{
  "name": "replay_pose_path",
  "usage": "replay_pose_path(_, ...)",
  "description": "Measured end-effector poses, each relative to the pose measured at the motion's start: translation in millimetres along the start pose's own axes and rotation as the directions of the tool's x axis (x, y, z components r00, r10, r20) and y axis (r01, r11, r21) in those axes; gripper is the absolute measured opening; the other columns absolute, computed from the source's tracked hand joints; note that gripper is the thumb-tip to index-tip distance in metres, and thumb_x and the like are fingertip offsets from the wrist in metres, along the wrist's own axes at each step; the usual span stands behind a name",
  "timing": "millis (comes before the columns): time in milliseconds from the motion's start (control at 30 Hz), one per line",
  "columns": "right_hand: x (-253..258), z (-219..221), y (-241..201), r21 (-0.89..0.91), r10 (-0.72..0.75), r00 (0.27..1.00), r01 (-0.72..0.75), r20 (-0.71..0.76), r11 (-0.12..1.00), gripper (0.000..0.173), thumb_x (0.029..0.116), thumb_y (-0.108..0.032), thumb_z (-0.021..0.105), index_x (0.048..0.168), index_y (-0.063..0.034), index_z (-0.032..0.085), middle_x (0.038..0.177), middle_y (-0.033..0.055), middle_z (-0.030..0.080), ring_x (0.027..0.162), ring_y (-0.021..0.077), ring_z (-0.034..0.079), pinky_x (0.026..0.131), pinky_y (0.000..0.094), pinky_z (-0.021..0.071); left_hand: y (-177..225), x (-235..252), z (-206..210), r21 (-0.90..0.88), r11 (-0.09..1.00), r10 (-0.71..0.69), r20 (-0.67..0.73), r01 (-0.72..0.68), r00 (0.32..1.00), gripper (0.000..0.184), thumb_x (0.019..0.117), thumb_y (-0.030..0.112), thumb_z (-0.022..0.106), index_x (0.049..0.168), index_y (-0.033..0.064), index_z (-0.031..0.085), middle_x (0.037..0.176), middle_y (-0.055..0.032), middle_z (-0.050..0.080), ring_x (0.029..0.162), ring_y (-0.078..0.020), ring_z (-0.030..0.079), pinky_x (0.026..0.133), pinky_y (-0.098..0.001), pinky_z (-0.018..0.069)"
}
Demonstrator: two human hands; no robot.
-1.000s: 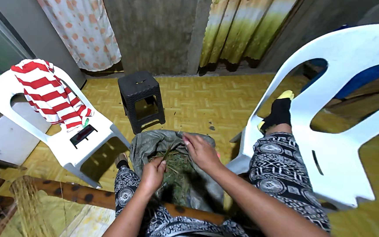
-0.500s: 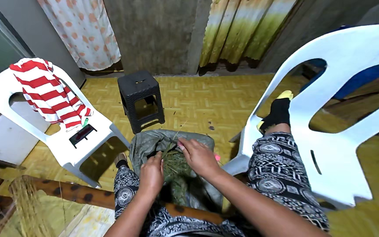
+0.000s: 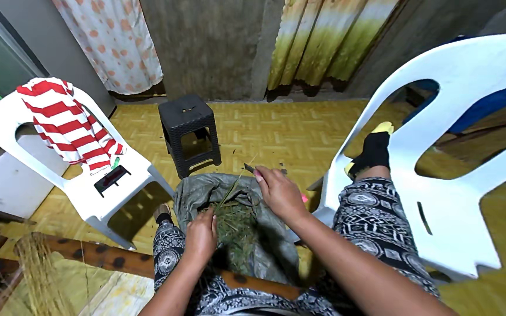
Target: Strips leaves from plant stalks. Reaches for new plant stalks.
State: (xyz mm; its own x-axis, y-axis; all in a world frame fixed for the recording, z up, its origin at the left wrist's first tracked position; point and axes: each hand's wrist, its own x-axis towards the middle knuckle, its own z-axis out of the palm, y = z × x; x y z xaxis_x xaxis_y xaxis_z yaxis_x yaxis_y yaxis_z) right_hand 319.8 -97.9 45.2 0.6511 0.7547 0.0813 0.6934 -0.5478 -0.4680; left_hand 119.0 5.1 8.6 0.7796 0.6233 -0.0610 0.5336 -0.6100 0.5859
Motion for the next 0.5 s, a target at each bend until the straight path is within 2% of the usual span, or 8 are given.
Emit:
replay_pose_path(100,-16.9,6.9,-12.6,0.058,-0.098,0.990,0.093,0.102,0.994,0.043,0.1118,-0.027,0.039,0.144,-0.0049,0.058,0.127,0.0236,0.066,0.120,0.0417,0.064,0.103,0.0601,0.0479,1.9,5.4,-2.6,-0.021,0.999,-0.025,0.033,0.025,0.999,0.038,0.1100,0.018,0.044,0.137,-0.0021,0.062,0.123,-0.0231,0.069,0.116,-0.0365,0.068,0.104,-0.0524,0.0499)
replay_pose_path(200,-36.7,21.9,-24.1,0.089,-0.179,0.967,0.166,0.180,0.982,0.044,0.1116,-0.029,0.039,0.144,-0.0069,0.059,0.125,0.0229,0.068,0.116,0.0407,0.066,0.101,0.0580,0.0503,4.5,10.9,-3.8,-0.064,0.997,-0.047,0.050,0.050,0.998,0.039,0.1104,0.019,0.043,0.138,-0.0026,0.061,0.126,-0.0231,0.068,0.117,-0.0346,0.067,0.106,-0.0493,0.0494)
replay_pose_path(267,-42.7,26.9,-27.5,0.083,-0.179,0.959,0.164,0.219,0.983,0.044,0.1116,-0.028,0.039,0.145,-0.0082,0.058,0.125,0.0226,0.067,0.117,0.0409,0.065,0.101,0.0573,0.0494,5.9,12.6,-3.2,-0.075,0.996,-0.048,0.058,0.052,0.997,0.039,0.1104,0.019,0.043,0.138,-0.0027,0.061,0.125,-0.0226,0.069,0.117,-0.0337,0.067,0.106,-0.0480,0.0495)
replay_pose_path(333,-42.0,29.8,-25.5,0.046,-0.172,0.960,0.165,0.222,0.985,0.044,0.1115,-0.029,0.039,0.146,-0.0096,0.058,0.125,0.0223,0.068,0.117,0.0411,0.065,0.102,0.0579,0.0484,6.7,13.3,-2.5,-0.081,0.996,-0.040,0.073,0.046,0.997,0.039,0.1105,0.019,0.043,0.137,-0.0026,0.062,0.126,-0.0227,0.069,0.119,-0.0340,0.067,0.107,-0.0483,0.0491)
replay_pose_path(400,-39.3,33.1,-21.4,-0.001,-0.200,0.966,0.203,0.165,0.979,0.042,0.1106,-0.028,0.041,0.144,-0.0100,0.060,0.120,0.0222,0.069,0.113,0.0417,0.066,0.099,0.0591,0.0488,8.1,13.9,-3.2,-0.084,0.995,-0.040,0.083,0.047,0.996,0.039,0.1106,0.019,0.043,0.137,-0.0023,0.062,0.126,-0.0224,0.068,0.120,-0.0338,0.066,0.108,-0.0483,0.0485)
replay_pose_path(500,-34.6,33.5,-16.8,-0.052,-0.208,0.970,0.216,0.126,0.975,0.041,0.1100,-0.027,0.043,0.143,-0.0101,0.061,0.118,0.0226,0.069,0.110,0.0429,0.067,0.096,0.0601,0.0494,8.7,12.9,-3.3,-0.088,0.995,-0.034,0.077,0.041,0.996,0.038,0.1103,0.019,0.044,0.134,-0.0022,0.064,0.120,-0.0223,0.070,0.113,-0.0337,0.068,0.103,-0.0485,0.0508)
